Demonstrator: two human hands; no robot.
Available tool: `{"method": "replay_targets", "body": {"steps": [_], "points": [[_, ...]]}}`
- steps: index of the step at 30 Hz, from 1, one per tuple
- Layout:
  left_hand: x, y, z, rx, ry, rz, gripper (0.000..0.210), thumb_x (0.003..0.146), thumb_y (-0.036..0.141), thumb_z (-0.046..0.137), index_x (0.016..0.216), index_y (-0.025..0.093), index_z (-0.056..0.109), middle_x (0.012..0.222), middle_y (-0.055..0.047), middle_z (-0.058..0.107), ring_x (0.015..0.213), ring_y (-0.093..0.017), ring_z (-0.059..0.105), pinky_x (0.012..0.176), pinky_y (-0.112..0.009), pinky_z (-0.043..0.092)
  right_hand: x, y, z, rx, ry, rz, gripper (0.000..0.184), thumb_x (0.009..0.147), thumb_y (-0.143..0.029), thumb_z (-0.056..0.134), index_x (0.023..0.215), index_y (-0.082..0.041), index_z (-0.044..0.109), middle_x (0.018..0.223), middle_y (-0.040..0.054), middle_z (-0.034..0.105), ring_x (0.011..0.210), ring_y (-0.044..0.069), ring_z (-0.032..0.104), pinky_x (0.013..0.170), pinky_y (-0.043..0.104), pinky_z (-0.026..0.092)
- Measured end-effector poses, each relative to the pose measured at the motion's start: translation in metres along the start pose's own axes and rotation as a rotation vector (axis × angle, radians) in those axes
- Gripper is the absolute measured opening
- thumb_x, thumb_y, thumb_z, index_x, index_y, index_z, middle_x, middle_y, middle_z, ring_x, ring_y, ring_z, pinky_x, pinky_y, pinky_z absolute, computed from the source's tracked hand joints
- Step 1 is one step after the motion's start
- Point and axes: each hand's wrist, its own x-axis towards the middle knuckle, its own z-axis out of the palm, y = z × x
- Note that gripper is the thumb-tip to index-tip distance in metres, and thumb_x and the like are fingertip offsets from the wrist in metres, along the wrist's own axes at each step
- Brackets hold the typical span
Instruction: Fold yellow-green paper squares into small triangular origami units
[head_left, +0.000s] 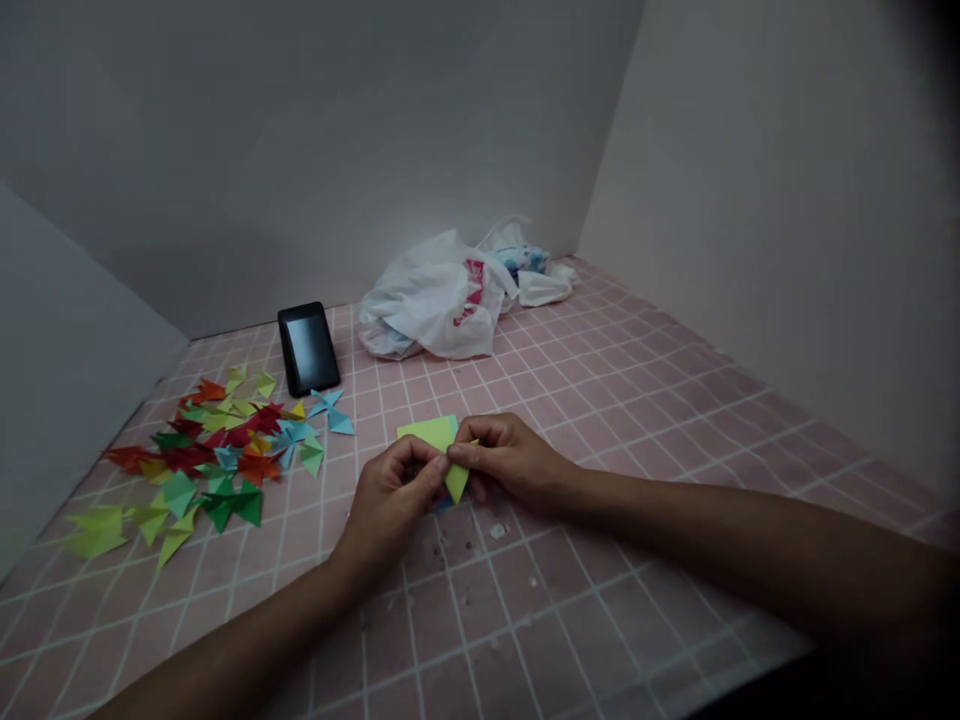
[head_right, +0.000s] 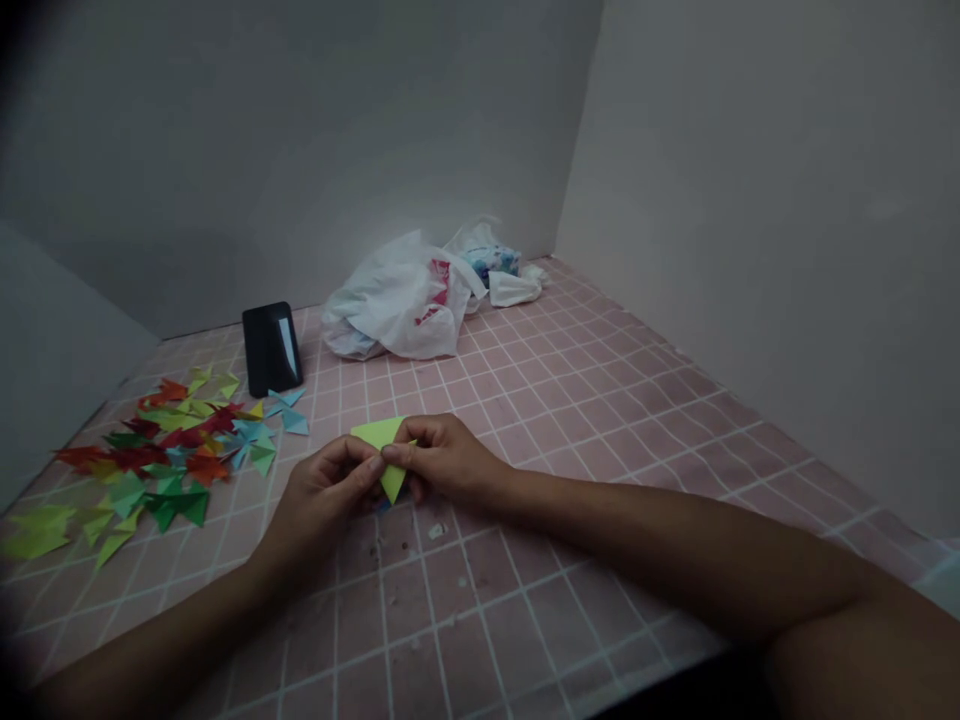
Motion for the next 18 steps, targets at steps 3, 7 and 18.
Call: {"method": "replay_targets", "body": {"steps": [3,7,18], "points": [[0.0001,0.0013,-0.0003,-0.005,-0.016,-0.009,0.03,0.078,0.041,0.074,0.073,0.016,0.059,0.06,0.003,0.058,0.053,-0.008,0.05,0.052,-0.02,0.039,-0.0008,0.0004,0.0005,-0.07,0.037,-0.039,0.03,0.089,-0.039,0.063,0.069,-0.016,0.057,0.047,-0.0046,0.056,0.038,0.006,0.048,0.04,0.016,0.033],[0.0004,0.0042,-0.0014,-0.103,-0.002,-0.034,0.028,0.076,0.039,0.075,0.073,0.017,0.058,0.058,0.003,0.059,0.05,-0.008,0.05,0.051,-0.02,0.041,0.0032,-0.0012,-0.0035,0.012,0.119,-0.037,0.033,0.092,-0.042,0.056,0.071,-0.017,0.054,0.054,-0.0032,0.06,0.036,0.006,0.051,0.035,0.017,0.032],[0.0015,0.0059,0.0001,-0.216,0.05,-0.079,0.031,0.074,0.04,0.078,0.079,0.016,0.059,0.062,0.002,0.064,0.052,-0.009,0.056,0.055,-0.021,0.047,0.0042,-0.0031,-0.0055,0.165,0.051,-0.047,0.023,0.082,-0.035,0.07,0.085,-0.016,0.057,0.065,-0.0042,0.063,0.042,0.006,0.055,0.036,0.014,0.036]]}}
